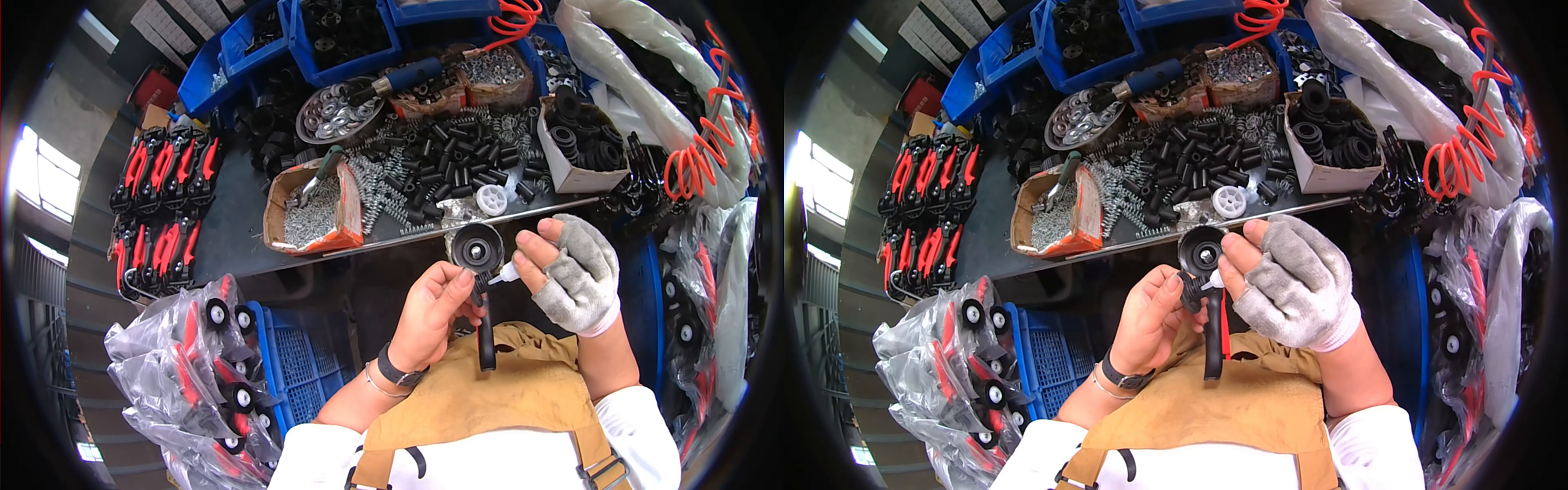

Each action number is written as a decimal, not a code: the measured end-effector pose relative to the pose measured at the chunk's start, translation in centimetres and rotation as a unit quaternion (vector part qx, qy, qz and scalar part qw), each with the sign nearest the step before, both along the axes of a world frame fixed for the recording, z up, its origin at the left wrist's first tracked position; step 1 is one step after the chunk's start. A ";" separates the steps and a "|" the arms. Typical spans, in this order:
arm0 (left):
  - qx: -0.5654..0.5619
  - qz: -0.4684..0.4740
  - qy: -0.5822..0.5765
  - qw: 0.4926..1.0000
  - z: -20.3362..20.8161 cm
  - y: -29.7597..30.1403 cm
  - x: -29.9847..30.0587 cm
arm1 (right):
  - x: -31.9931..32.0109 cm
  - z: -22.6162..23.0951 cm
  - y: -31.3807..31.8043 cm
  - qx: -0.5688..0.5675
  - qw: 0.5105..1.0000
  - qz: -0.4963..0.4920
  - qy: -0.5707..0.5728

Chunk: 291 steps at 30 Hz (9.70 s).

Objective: The person assembles a mechanical structural assembly using a pneumatic power tool and a hand crimper, joining tubular parts, springs, washers, plastic fittings, and screws.

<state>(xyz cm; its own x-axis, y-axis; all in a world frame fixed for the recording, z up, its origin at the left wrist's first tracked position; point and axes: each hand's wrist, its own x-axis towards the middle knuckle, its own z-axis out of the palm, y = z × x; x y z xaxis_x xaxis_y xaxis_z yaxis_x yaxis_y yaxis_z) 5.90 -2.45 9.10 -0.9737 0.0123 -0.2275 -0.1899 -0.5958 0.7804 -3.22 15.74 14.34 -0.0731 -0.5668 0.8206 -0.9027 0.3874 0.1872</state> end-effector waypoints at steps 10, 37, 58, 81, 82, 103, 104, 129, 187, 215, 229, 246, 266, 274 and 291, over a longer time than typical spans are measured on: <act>0.001 0.011 -0.005 1.000 -0.3 -0.3 -0.2 | -0.7 -0.2 -0.6 -0.017 0.996 0.006 -0.087; -0.679 -0.037 0.299 0.669 4.0 -3.8 -4.4 | -25.2 0.3 -21.6 0.355 0.890 -0.157 -0.238; -0.554 -0.036 0.277 0.784 -2.5 -2.6 -5.6 | -1.8 7.6 1.1 0.291 0.715 -0.081 -0.631; -0.443 0.286 0.319 0.787 -8.2 2.6 -5.1 | -1.6 4.8 -2.9 0.360 0.683 -0.195 -0.604; -0.439 0.291 0.314 0.790 -8.4 2.9 -5.0 | -1.3 5.1 -3.1 0.369 0.685 -0.198 -0.596; -0.346 0.270 0.358 0.824 -9.5 1.8 -4.9 | -4.4 4.7 -2.9 0.394 0.671 -0.159 -0.607; -0.327 0.251 0.374 0.831 -9.6 1.5 -4.9 | -4.5 4.8 -2.9 0.408 0.676 -0.160 -0.592; -0.378 0.319 0.370 0.787 -8.7 2.7 -5.3 | 2.1 4.9 -5.0 0.073 0.540 -0.206 -0.813; -0.539 0.197 0.417 0.705 -4.6 1.5 -7.0 | -2.7 -34.5 -3.9 0.270 0.656 -0.077 -0.701; -0.582 -0.073 0.514 0.626 1.0 -5.8 -16.7 | -29.0 0.4 -8.4 0.224 0.856 -0.343 -0.314; -0.483 -0.030 0.291 0.825 2.6 -6.5 -19.9 | -4.3 -0.5 -2.2 0.154 0.938 0.175 -0.256; -0.891 -0.051 -0.049 0.449 3.1 -22.9 -25.8 | -5.1 1.6 -3.3 0.262 0.924 0.174 -0.217; 0.057 0.094 0.014 0.994 -3.2 -1.5 -1.6 | -1.8 -3.8 -1.8 -0.076 0.817 0.098 -0.563; 0.078 0.167 0.046 0.982 -4.0 0.6 -1.6 | -2.0 -4.4 -3.0 -0.211 0.767 0.157 -0.586; 0.091 0.191 0.041 0.977 -4.2 1.0 -1.2 | -2.6 -4.7 -2.6 -0.224 0.705 0.161 -0.653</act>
<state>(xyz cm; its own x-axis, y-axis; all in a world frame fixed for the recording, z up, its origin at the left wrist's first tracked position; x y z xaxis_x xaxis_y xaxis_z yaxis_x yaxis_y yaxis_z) 4.68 -1.44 4.87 -0.9299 -0.3222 -0.1772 0.1315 -0.7414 0.6581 -5.83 13.11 9.63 -0.8593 -0.4313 0.2749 -0.2470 -0.1208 -0.9615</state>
